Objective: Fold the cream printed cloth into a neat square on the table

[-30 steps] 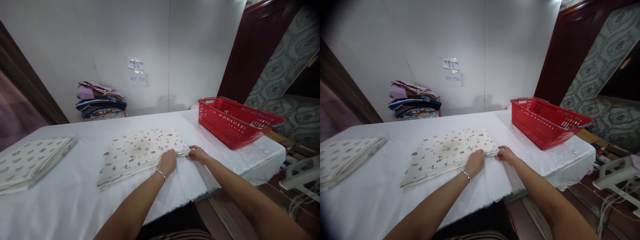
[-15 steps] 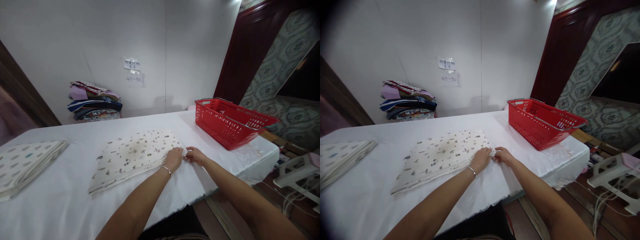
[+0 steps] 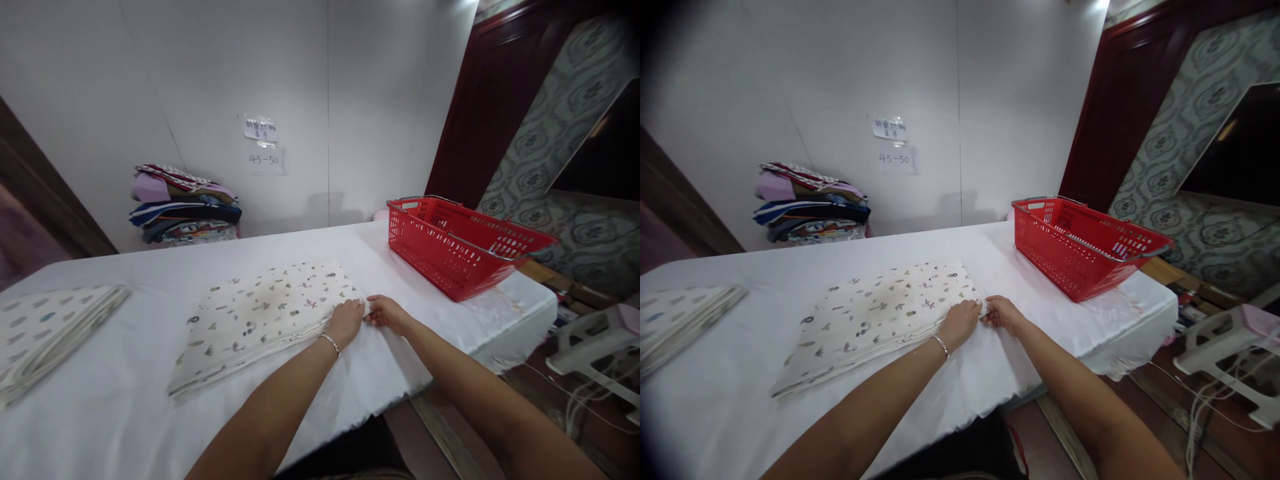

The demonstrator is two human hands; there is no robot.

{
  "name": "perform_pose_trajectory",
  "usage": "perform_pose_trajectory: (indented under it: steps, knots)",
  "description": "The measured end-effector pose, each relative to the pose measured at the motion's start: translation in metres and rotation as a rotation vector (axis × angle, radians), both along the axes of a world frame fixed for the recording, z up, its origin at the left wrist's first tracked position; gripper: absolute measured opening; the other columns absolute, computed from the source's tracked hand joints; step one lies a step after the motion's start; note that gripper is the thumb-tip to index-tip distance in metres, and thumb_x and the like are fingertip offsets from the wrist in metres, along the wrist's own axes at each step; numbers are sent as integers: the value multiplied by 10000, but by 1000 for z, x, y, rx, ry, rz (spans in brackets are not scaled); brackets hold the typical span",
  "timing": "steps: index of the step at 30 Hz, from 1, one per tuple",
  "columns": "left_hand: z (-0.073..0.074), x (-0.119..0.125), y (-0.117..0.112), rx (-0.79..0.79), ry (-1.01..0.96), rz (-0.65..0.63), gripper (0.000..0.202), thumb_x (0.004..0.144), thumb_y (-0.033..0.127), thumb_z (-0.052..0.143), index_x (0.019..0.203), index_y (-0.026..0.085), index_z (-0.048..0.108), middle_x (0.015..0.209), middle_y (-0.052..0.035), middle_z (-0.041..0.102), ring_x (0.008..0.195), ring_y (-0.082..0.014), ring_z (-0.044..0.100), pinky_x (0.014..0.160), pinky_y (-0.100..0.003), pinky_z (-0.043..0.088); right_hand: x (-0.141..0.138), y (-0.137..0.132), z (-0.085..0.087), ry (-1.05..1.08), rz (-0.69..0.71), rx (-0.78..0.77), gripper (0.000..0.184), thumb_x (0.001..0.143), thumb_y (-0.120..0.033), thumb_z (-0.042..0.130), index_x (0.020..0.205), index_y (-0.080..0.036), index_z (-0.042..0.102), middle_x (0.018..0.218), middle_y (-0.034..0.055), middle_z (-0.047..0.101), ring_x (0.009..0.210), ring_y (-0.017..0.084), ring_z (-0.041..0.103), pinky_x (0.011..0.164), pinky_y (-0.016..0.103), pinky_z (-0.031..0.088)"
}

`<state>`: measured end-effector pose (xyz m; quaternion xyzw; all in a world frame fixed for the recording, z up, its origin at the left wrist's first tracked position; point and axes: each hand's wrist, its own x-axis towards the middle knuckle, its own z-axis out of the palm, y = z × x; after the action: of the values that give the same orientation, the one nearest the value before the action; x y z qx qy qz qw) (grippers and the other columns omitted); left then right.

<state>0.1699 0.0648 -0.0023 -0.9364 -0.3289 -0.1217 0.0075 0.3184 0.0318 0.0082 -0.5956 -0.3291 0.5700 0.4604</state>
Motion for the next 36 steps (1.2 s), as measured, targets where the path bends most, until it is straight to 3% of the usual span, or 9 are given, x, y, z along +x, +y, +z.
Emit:
perform_pose_trajectory:
  steps: [3, 6, 11, 17, 23, 36]
  knots:
    - [0, 0, 0, 1, 27, -3, 206, 876, 151, 365, 1004, 163, 526, 959, -78, 551, 919, -194, 499, 734, -315, 395, -3, 1, 2, -33, -11, 9, 204, 792, -333, 544, 913, -175, 497, 637, 1, 592, 505, 123, 587, 409, 202, 433]
    - [2, 0, 0, 2, 45, 7, 221, 887, 164, 342, 1016, 161, 521, 957, -78, 548, 920, -192, 500, 731, -314, 402, -8, 2, 3, -71, -40, 9, 254, 775, -374, 580, 914, -177, 500, 610, -10, 577, 457, 108, 554, 363, 179, 389]
    - [10, 0, -3, -32, 36, 79, 229, 885, 180, 339, 1050, 193, 497, 971, -63, 547, 920, -191, 507, 703, -299, 410, -12, 2, 3, -29, -50, 12, 274, 826, -453, 490, 868, -182, 486, 640, -2, 585, 486, 104, 569, 402, 184, 419]
    - [12, 0, -5, -53, 17, 86, 210, 865, 255, 401, 1054, 202, 475, 1005, -61, 540, 929, -194, 513, 695, -293, 417, -14, 2, 1, 45, -70, -2, 240, 853, -426, 458, 823, -188, 471, 590, -13, 575, 470, 100, 562, 416, 185, 422]
    - [11, 3, -3, -50, 33, 129, 198, 874, 218, 362, 1005, 186, 507, 952, -65, 558, 879, -195, 544, 671, -298, 426, -15, 1, -2, 70, -70, 28, 246, 848, -427, 462, 823, -182, 473, 587, -17, 566, 471, 101, 566, 389, 171, 391]
    - [3, -5, -8, 6, 41, 62, 230, 855, 120, 357, 1029, 176, 497, 956, -69, 541, 917, -194, 503, 723, -315, 411, -14, 9, -9, -191, -137, -1, 232, 769, -249, 539, 987, -177, 504, 472, -54, 507, 386, 98, 486, 364, 178, 356]
